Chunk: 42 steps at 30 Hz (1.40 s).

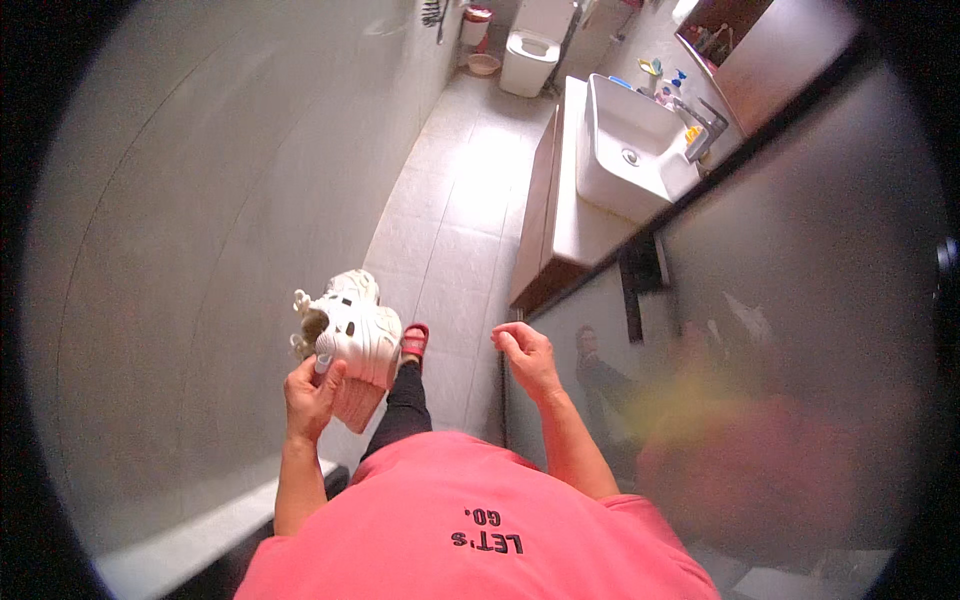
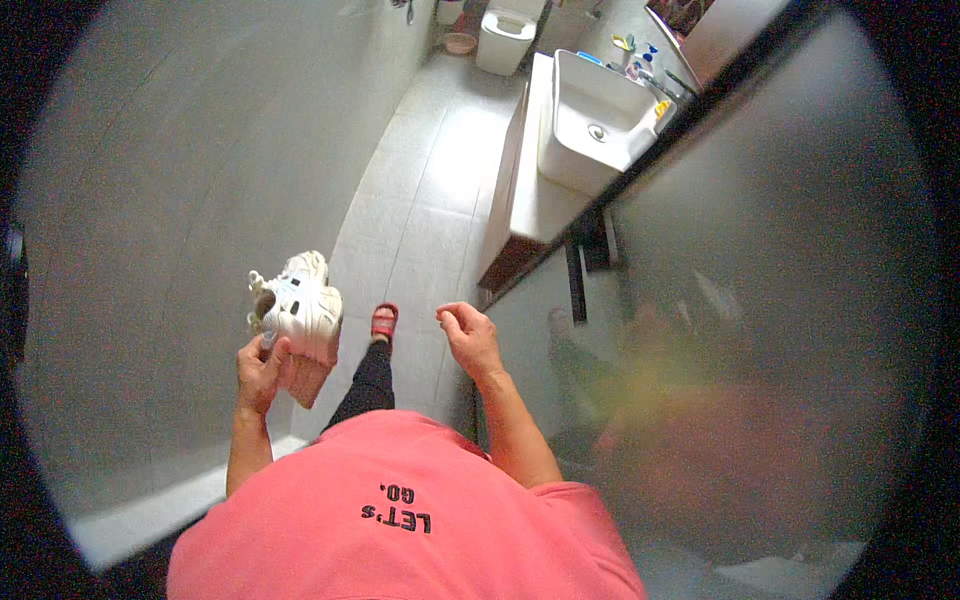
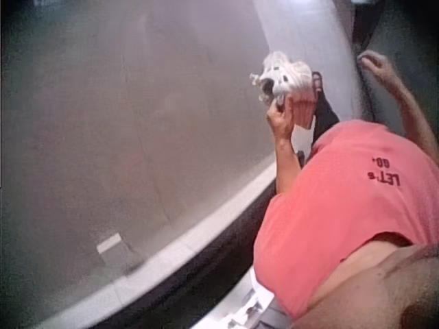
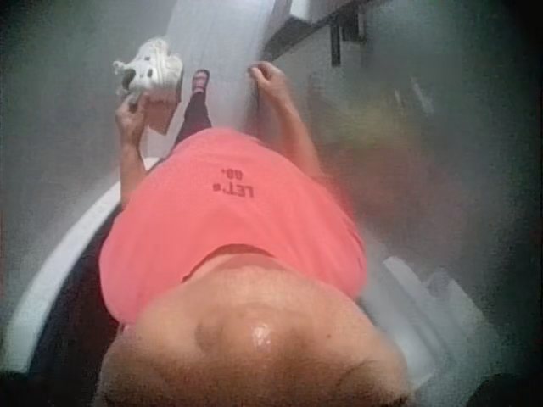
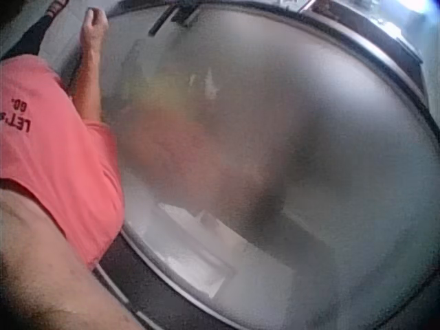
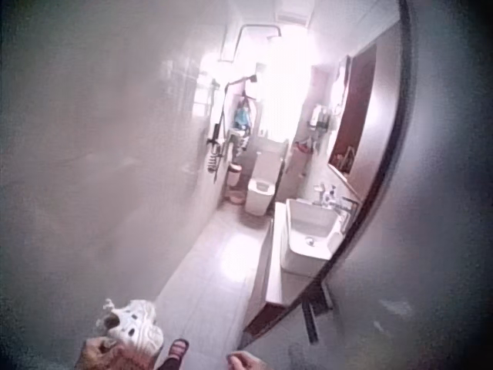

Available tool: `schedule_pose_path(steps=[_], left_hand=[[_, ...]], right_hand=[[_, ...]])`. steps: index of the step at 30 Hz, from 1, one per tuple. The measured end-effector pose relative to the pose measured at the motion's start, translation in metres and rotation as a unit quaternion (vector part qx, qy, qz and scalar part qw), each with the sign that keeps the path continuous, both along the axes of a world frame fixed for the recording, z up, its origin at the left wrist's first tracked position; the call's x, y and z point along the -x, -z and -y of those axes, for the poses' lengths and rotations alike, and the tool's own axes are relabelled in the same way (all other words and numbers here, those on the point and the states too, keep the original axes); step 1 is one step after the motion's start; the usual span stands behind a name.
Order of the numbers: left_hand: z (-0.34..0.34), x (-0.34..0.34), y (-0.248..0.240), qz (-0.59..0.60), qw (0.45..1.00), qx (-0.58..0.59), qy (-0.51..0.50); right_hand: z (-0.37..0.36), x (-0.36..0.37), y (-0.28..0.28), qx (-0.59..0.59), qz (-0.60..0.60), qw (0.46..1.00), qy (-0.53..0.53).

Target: The person waters multiple potted plants using a green spray bottle. They move between a table and a balcony area, spraying leaves and soil of various plants. The person then walks through the apartment and picks up a pair of white sneakers in the bathroom.

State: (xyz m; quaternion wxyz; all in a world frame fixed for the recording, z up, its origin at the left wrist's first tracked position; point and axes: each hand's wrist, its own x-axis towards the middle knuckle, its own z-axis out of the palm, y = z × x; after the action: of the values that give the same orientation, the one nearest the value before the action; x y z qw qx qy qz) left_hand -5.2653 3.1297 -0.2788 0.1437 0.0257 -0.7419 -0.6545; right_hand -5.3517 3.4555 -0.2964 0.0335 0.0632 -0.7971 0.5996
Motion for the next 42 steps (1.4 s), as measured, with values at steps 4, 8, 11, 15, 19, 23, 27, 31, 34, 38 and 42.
schedule_pose_path(steps=[4,8,11,15,19,23,27,31,34,38,42], left_hand=[[0.004,-0.008,-0.020,0.015,0.998,0.060,-0.019],[0.020,-0.008,-0.038,-0.003,0.992,0.130,0.003],[0.021,-0.006,-0.036,-0.024,0.996,0.087,0.019],[0.011,-0.009,-0.029,-0.016,0.999,0.036,0.022],[0.017,-0.019,-0.023,-0.023,0.999,-0.003,0.027],[0.035,-0.012,-0.032,-0.052,0.992,0.117,0.013],[0.046,-0.013,-0.047,-0.026,0.986,0.162,0.019],[0.064,-0.002,-0.048,-0.069,0.971,0.225,0.040],[0.076,0.007,-0.033,-0.094,0.967,0.232,0.052],[0.083,0.020,-0.019,-0.172,0.944,0.274,0.068],[0.121,0.009,-0.022,-0.209,0.905,0.357,0.095]], right_hand=[[0.033,0.017,-0.020,0.001,-0.032,0.999,0.008],[0.063,-0.003,-0.068,-0.063,-0.029,0.998,0.011],[0.058,-0.017,-0.080,-0.064,0.015,0.997,0.037],[0.040,-0.031,-0.042,0.006,0.031,0.998,0.052],[0.064,-0.055,-0.053,-0.080,-0.001,0.997,-0.003],[0.074,-0.031,-0.046,-0.102,0.016,0.994,-0.036],[0.093,-0.013,-0.065,-0.030,0.025,0.998,-0.055],[0.103,-0.013,-0.078,-0.014,-0.033,0.998,-0.060],[0.110,-0.039,-0.075,-0.038,-0.077,0.996,-0.025],[0.126,-0.075,-0.075,-0.063,-0.181,0.981,-0.019],[0.192,-0.099,-0.076,-0.110,-0.289,0.949,-0.056]])
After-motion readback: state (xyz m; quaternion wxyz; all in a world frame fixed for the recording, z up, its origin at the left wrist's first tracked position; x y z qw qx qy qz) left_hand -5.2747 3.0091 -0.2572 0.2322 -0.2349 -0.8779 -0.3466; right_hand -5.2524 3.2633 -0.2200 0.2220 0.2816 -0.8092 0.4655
